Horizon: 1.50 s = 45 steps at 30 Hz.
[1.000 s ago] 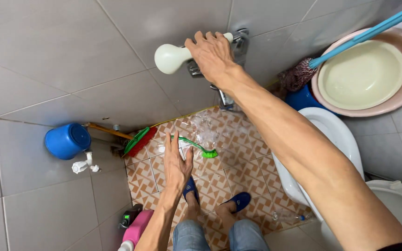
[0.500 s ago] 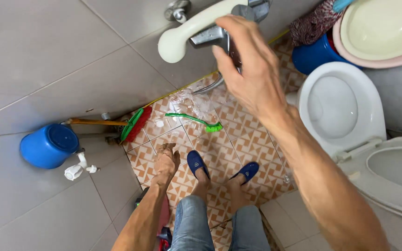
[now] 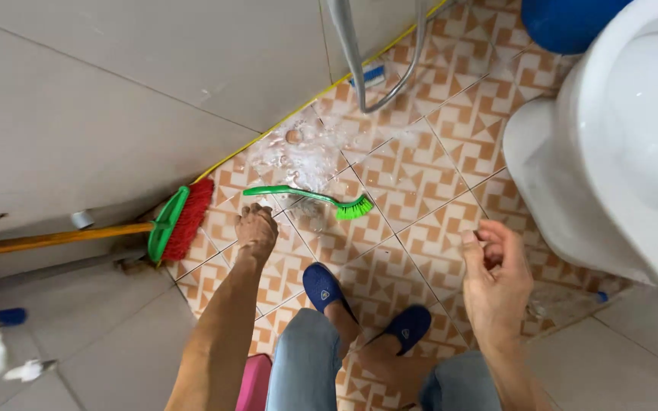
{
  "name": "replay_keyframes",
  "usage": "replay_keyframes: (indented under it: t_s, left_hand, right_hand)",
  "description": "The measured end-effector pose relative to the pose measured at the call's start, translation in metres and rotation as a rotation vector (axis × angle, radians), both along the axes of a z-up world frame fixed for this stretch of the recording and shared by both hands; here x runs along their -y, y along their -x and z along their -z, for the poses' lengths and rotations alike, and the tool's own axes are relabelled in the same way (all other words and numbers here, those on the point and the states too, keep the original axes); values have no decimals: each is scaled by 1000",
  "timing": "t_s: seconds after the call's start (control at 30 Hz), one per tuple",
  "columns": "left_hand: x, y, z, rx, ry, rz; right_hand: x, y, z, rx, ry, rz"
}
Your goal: Scrubbing the inside of a toilet bowl with a brush and rinsing the seat and exterior with a shower head.
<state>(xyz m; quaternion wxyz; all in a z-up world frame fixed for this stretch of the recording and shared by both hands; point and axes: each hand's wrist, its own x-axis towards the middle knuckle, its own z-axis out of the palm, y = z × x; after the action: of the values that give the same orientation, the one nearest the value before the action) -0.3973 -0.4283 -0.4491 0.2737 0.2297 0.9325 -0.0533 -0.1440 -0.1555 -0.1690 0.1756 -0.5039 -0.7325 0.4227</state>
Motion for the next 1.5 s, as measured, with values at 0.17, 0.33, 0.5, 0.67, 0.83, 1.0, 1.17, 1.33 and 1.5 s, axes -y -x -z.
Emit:
replay_keyframes:
  t_s: [0.17, 0.33, 0.5, 0.67, 0.83, 1.0, 1.17, 1.33, 1.5]
  left_hand:
    - [-4, 25, 154, -274, -165, 159]
    - [-26, 18, 179, -224, -73, 137]
    - [-2, -5, 177, -238, 51, 192]
    - [-28, -40, 76, 271, 0, 43]
    - [-85, -125, -8, 366, -197, -197]
    - [-157, -263, -32, 950, -638, -913]
    - [-215, -312, -197, 913, -505, -724]
    - [-250, -401, -202, 897, -705, -628]
    - [-292, -422, -220, 1028, -733, -491]
  right_hand:
    - [-17, -16, 100, 223, -50, -6]
    - [-36, -26, 154, 313, -43, -110]
    - [-24, -33, 156, 332, -6, -164]
    - [8, -61, 159, 425, 201, -229]
    - [48, -82, 147, 481, 480, -273]
    - [60, -111, 111, 489, 538, -336]
    - [40, -156, 43, 828, 219, -314]
    - [6, -213, 8, 800, 86, -93]
    - [-52, -277, 41, 627, 219, 152]
